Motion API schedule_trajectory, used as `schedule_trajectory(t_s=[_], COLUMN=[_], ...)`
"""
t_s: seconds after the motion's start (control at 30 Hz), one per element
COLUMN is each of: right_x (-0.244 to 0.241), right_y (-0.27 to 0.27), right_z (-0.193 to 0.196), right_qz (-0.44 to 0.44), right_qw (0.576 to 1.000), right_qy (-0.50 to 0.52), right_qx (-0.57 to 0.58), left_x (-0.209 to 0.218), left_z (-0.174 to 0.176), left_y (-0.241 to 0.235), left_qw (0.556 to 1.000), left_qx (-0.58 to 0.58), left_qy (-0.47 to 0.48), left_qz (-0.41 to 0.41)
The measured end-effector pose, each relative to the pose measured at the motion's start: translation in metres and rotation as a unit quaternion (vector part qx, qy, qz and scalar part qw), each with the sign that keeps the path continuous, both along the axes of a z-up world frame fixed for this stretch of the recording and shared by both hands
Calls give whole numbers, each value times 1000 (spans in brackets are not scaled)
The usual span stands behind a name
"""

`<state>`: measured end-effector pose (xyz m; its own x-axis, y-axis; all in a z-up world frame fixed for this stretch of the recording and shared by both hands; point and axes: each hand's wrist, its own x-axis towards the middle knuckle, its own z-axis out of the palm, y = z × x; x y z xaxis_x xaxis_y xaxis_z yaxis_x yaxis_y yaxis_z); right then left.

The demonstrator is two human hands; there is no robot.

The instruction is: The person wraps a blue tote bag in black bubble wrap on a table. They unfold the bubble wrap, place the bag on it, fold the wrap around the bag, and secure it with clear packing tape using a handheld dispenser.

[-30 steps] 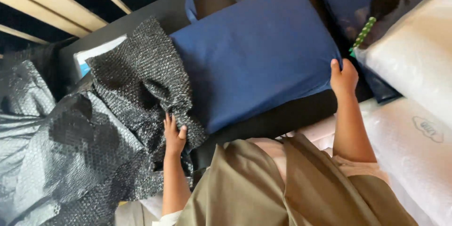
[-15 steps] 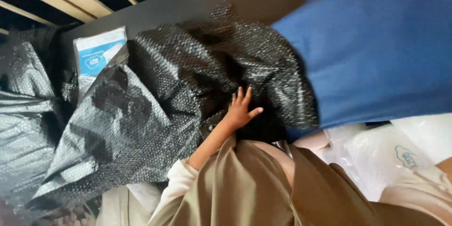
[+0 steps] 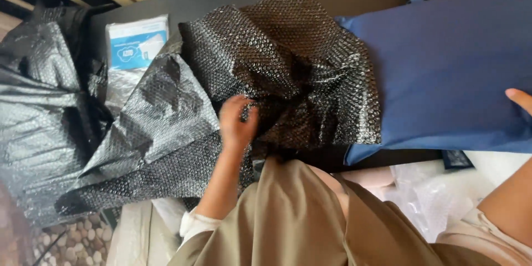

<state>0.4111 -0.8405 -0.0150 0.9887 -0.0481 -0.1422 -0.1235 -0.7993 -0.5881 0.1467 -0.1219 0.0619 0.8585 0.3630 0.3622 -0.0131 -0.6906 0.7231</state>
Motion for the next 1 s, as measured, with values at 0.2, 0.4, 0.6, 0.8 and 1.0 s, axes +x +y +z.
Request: schedule_trajectory(t_s=[0.2,0.4,0.6,0.8,1.0], right_x=[-83,-113,-124,-111,-106], right_y=[318,483,517,480,476], right_z=[229,148,35,-22,-11], right_qz=[289,412,203,49,18], right_qw=[893,897,922,961,964], right_qy=[-243,40,258,173,215], right_qx=[-244,-156,-205,-208,-153], left_x=[-106,-180,-206,-220,-258], left_z=[-19,-44,-63,-89,-55], left_y=[150,263,337,399,586], left_qw=[840,737,755,789,924], left_qx=[172,280,372,456,-55], left_qy=[424,513,492,394,275], left_qz=[291,339,222,118,260])
